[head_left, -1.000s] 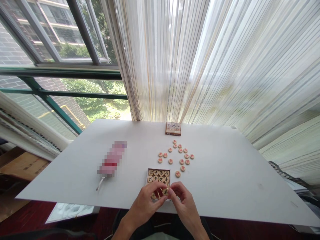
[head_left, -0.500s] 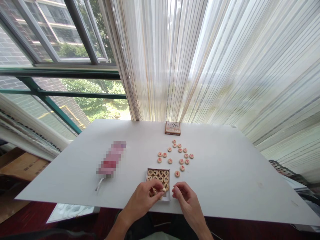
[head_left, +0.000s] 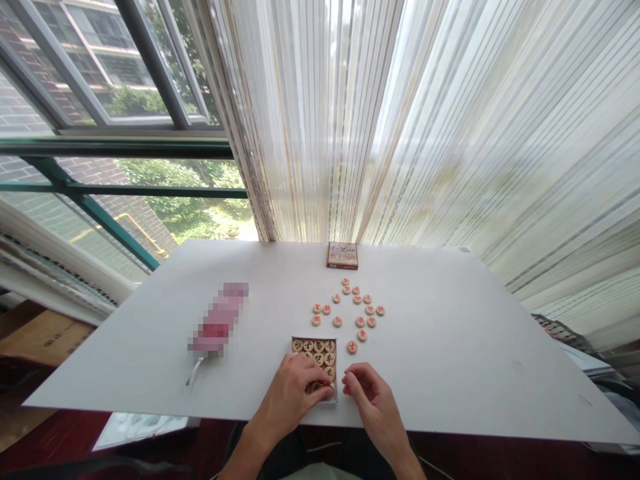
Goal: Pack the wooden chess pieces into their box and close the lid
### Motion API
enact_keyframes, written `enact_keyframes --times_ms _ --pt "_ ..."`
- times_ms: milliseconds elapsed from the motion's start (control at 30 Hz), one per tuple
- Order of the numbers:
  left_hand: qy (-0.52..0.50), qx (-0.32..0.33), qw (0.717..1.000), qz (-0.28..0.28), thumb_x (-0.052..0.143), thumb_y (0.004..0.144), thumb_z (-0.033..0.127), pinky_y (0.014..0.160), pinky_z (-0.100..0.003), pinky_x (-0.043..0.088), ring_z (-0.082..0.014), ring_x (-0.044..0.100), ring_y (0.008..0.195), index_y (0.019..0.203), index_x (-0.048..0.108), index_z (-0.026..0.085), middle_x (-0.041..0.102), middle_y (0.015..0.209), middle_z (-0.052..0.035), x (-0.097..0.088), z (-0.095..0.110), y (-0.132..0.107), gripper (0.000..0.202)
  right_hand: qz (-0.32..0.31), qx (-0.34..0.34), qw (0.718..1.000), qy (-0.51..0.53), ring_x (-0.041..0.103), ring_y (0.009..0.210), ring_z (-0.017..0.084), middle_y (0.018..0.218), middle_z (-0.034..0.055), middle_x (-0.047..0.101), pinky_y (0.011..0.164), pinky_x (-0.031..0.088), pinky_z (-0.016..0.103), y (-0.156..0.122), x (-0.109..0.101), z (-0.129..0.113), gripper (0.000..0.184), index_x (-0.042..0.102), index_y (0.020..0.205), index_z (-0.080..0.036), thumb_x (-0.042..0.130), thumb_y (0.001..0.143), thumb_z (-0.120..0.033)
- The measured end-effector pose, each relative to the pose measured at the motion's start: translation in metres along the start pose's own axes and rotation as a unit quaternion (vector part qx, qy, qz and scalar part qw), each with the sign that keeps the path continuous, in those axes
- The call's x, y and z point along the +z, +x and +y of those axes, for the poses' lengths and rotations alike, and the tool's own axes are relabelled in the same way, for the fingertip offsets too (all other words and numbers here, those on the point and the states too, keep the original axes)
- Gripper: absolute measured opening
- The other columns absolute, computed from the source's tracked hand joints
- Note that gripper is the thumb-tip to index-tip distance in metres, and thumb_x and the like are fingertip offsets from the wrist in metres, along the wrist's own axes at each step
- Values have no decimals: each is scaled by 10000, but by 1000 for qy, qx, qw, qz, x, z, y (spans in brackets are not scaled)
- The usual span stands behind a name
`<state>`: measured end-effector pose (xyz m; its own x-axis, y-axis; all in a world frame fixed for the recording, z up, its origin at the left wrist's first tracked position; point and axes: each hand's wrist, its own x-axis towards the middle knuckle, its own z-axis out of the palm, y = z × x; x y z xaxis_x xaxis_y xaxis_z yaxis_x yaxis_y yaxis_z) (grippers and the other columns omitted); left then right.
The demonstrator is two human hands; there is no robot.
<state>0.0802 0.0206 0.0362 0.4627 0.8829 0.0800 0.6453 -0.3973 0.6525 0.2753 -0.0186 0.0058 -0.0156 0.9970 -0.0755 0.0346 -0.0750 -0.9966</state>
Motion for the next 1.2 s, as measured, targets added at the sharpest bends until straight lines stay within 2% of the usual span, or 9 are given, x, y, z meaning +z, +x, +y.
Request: enact_keyframes --times_ms 200,433,567,800,967,1200 --pt "15 13 1000 3 738 854 279 869 -386 383 -206 616 904 933 761 317 716 903 14 3 -5 -1 90 1 -2 1000 7 675 835 228 876 56 693 780 534 323 2 1 3 266 638 944 -198 581 942 -458" --pt "28 20 999 -6 723 864 250 886 -379 402 -195 594 908 973 752 324 678 933 9 -1 3 -4 135 3 -3 1000 3 673 827 222 882 57 696 787 540 326 1 0 4 260 643 948 -199 584 941 -453" --pt "34 26 999 -11 684 888 231 892 -374 415 -198 587 924 972 746 310 664 948 0 -4 7 -5 131 8 -4 1000 8 676 820 226 873 66 702 781 550 330 2 1 3 289 654 940 -190 599 925 -473" --pt "20 40 999 6 592 919 186 926 -404 433 -225 593 992 1074 677 264 671 1021 -31 -12 10 -8 193 17 -6 1000 19 677 801 231 864 70 702 770 558 335 1 2 0 320 668 925 -191 621 899 -507" --pt "26 54 998 6 615 900 217 974 -429 432 -248 568 1076 1132 651 272 650 1124 -45 -15 13 -10 241 12 -5 1000 3 665 805 226 867 65 691 787 551 335 2 3 0 306 650 935 -194 593 920 -494" --pt "54 42 998 16 710 854 253 942 -445 428 -260 571 1063 1070 697 283 662 1104 -36 -4 0 0 218 9 -5 1000 6 664 811 222 875 61 689 788 549 333 1 2 1 294 647 943 -195 585 930 -483"
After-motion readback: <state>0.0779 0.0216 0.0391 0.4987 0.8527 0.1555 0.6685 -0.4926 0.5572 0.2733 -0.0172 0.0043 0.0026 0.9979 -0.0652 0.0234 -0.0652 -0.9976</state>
